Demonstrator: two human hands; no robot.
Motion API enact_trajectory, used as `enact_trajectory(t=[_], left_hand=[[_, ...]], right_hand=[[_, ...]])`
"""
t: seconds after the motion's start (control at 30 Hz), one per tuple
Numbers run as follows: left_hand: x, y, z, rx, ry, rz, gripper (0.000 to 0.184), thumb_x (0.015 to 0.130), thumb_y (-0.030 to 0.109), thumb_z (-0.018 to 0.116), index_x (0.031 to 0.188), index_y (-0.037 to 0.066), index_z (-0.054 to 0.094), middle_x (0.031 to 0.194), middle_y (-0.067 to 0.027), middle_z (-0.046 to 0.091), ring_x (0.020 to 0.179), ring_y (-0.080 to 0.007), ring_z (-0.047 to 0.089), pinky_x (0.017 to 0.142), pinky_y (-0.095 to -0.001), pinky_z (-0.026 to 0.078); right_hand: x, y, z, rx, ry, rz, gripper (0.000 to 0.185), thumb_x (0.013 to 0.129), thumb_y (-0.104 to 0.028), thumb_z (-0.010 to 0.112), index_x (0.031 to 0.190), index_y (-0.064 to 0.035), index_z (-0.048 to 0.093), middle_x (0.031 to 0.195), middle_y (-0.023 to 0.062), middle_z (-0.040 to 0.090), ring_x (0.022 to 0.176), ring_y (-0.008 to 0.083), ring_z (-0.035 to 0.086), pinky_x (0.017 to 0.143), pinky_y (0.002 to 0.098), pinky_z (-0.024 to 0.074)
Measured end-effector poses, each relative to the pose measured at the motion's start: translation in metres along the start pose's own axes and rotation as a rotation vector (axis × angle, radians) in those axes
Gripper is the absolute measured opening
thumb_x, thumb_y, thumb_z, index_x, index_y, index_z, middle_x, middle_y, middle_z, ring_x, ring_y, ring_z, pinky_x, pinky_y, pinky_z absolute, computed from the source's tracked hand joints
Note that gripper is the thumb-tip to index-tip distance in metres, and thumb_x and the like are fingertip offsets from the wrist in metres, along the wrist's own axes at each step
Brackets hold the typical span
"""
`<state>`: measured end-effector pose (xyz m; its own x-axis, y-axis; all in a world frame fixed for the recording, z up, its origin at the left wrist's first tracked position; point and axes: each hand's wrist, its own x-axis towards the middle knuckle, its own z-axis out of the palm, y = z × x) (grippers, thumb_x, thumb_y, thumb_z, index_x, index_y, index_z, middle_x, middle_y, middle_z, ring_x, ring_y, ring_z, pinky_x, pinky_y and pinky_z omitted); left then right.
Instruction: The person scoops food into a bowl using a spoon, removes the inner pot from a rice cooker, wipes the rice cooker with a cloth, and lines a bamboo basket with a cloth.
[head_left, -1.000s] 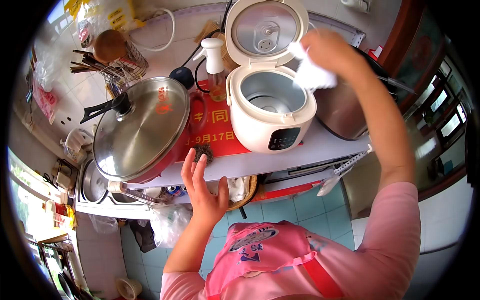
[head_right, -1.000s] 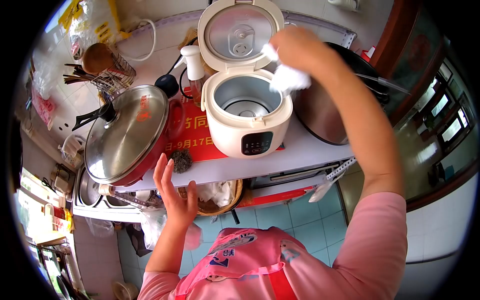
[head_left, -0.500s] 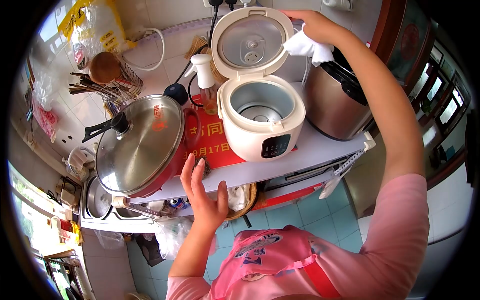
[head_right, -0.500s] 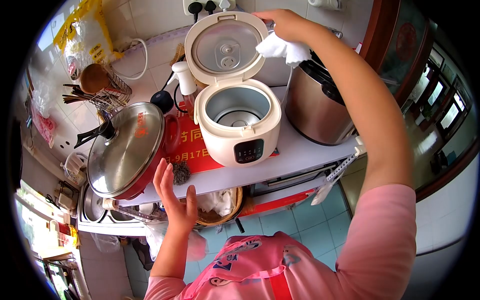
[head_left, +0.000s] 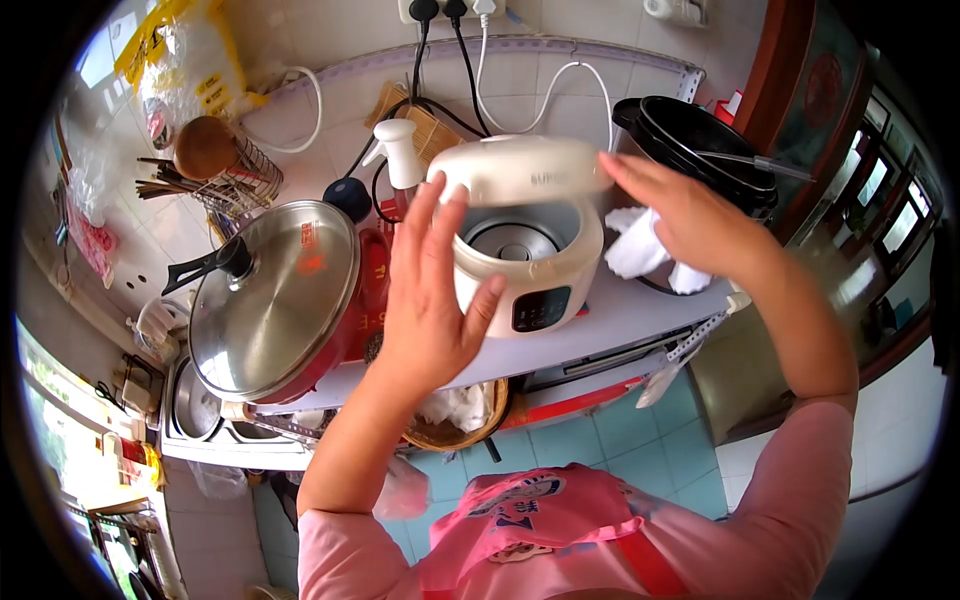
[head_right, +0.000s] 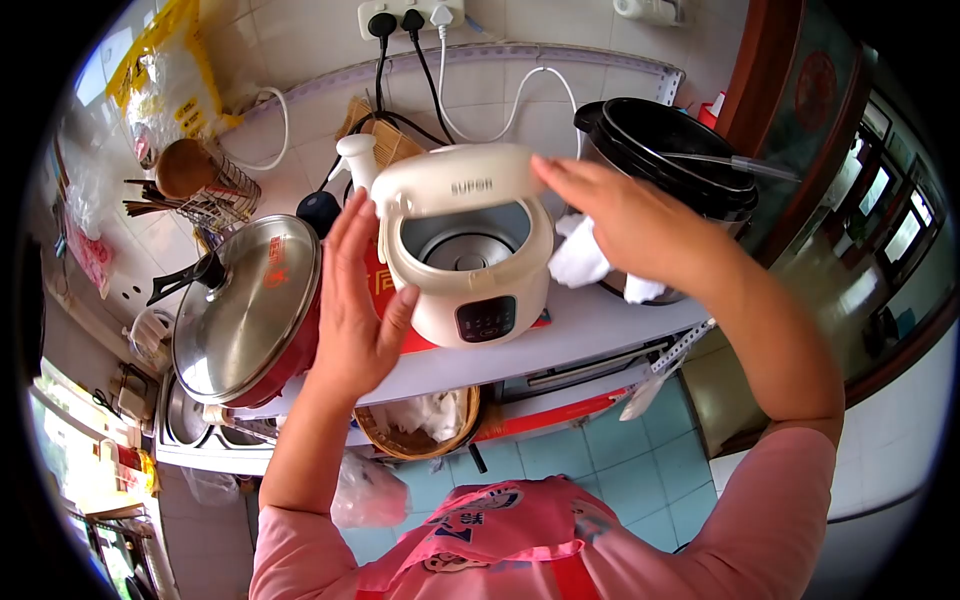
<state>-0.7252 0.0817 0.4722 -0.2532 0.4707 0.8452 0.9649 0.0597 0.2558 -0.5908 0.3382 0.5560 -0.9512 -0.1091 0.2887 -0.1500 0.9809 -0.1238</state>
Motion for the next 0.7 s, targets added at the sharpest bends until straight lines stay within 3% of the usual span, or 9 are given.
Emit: enact_trajectory(t=[0.1, 0.17, 0.3, 0.37, 0.4, 0.5, 0.53, 0.63, 0.7], left_hand=[[-0.005, 0.013, 0.010, 0.030, -0.113, -0.008, 0.073, 0.083, 0.029, 0.067, 0.144, 0.009, 0.032, 0.148, -0.0186, 0.031, 0.136, -0.0413, 0.030, 0.105, -0.0629, 0.022], [-0.006, 0.020, 0.014, 0.108, -0.223, 0.041, 0.073, 0.084, 0.031, 0.064, 0.144, 0.005, 0.030, 0.146, -0.0192, 0.035, 0.136, -0.0406, 0.032, 0.109, -0.0580, 0.019], [-0.013, 0.025, 0.027, 0.146, -0.351, 0.028, 0.074, 0.083, 0.035, 0.066, 0.143, 0.008, 0.031, 0.144, -0.0148, 0.040, 0.135, -0.0338, 0.037, 0.109, -0.0604, 0.016], [-0.015, 0.025, 0.029, 0.181, -0.336, 0.039, 0.075, 0.082, 0.035, 0.066, 0.142, 0.008, 0.032, 0.143, -0.0140, 0.042, 0.134, -0.0320, 0.039, 0.109, -0.0599, 0.016], [-0.016, 0.025, 0.029, 0.177, -0.349, 0.031, 0.075, 0.082, 0.035, 0.067, 0.142, 0.009, 0.032, 0.143, -0.0138, 0.042, 0.134, -0.0319, 0.039, 0.109, -0.0599, 0.016], [-0.021, 0.025, 0.033, 0.186, -0.362, 0.024, 0.074, 0.081, 0.037, 0.067, 0.142, 0.009, 0.034, 0.143, -0.0134, 0.042, 0.134, -0.0312, 0.039, 0.109, -0.0593, 0.016], [-0.023, 0.025, 0.035, 0.188, -0.368, 0.022, 0.074, 0.081, 0.038, 0.067, 0.141, 0.009, 0.035, 0.143, -0.0133, 0.042, 0.134, -0.0310, 0.039, 0.109, -0.0590, 0.017], [-0.028, 0.026, 0.037, 0.218, -0.366, 0.025, 0.073, 0.080, 0.041, 0.066, 0.140, 0.010, 0.038, 0.144, -0.0129, 0.041, 0.134, -0.0303, 0.039, 0.108, -0.0577, 0.018], [-0.028, 0.029, 0.036, 0.199, -0.382, 0.009, 0.075, 0.078, 0.038, 0.069, 0.141, 0.010, 0.038, 0.144, -0.0137, 0.040, 0.134, -0.0310, 0.039, 0.108, -0.0579, 0.018]], right_hand=[[-0.017, -0.001, 0.012, 0.043, -0.060, 0.014, 0.078, 0.071, 0.019, 0.044, 0.144, -0.0088, 0.036, 0.145, 0.0179, 0.038, 0.127, 0.0336, 0.045, 0.104, 0.0340, 0.0400], [-0.026, -0.007, 0.017, 0.031, -0.074, 0.035, 0.078, 0.071, 0.019, 0.045, 0.143, -0.0109, 0.037, 0.146, 0.0160, 0.037, 0.125, 0.0343, 0.048, 0.101, 0.0355, 0.0430], [-0.034, -0.010, 0.020, 0.091, -0.184, 0.088, 0.069, 0.077, 0.014, 0.043, 0.140, -0.0131, 0.042, 0.145, 0.0139, 0.039, 0.116, 0.0350, 0.053, 0.096, 0.0391, 0.0464], [-0.040, -0.006, 0.019, 0.018, -0.296, 0.072, 0.065, 0.077, 0.013, 0.045, 0.137, -0.0134, 0.048, 0.142, 0.0130, 0.044, 0.115, 0.0336, 0.055, 0.093, 0.0395, 0.0476], [-0.047, -0.005, 0.021, 0.053, -0.207, 0.048, 0.059, 0.074, 0.013, 0.045, 0.126, -0.0108, 0.058, 0.133, 0.0120, 0.054, 0.111, 0.0325, 0.057, 0.091, 0.0396, 0.0481], [-0.053, -0.009, 0.005, 0.209, -0.257, 0.142, 0.053, 0.069, 0.013, 0.043, 0.114, -0.0065, 0.064, 0.120, 0.0115, 0.061, 0.105, 0.0317, 0.059, 0.090, 0.0387, 0.0482], [-0.053, -0.008, 0.004, 0.247, -0.131, 0.042, 0.046, 0.065, 0.013, 0.042, 0.102, -0.0014, 0.065, 0.106, 0.0126, 0.065, 0.100, 0.0314, 0.061, 0.089, 0.0377, 0.0486], [-0.044, -0.006, -0.014, 0.227, 0.052, -0.047, 0.043, 0.064, 0.012, 0.041, 0.099, 0.0015, 0.063, 0.102, 0.0151, 0.064, 0.099, 0.0306, 0.062, 0.088, 0.0354, 0.0486], [-0.032, -0.005, -0.014, 0.206, 0.376, -0.056, 0.042, 0.063, 0.013, 0.040, 0.097, 0.0024, 0.062, 0.101, 0.0156, 0.063, 0.096, 0.0280, 0.062, 0.088, 0.0335, 0.0481]])
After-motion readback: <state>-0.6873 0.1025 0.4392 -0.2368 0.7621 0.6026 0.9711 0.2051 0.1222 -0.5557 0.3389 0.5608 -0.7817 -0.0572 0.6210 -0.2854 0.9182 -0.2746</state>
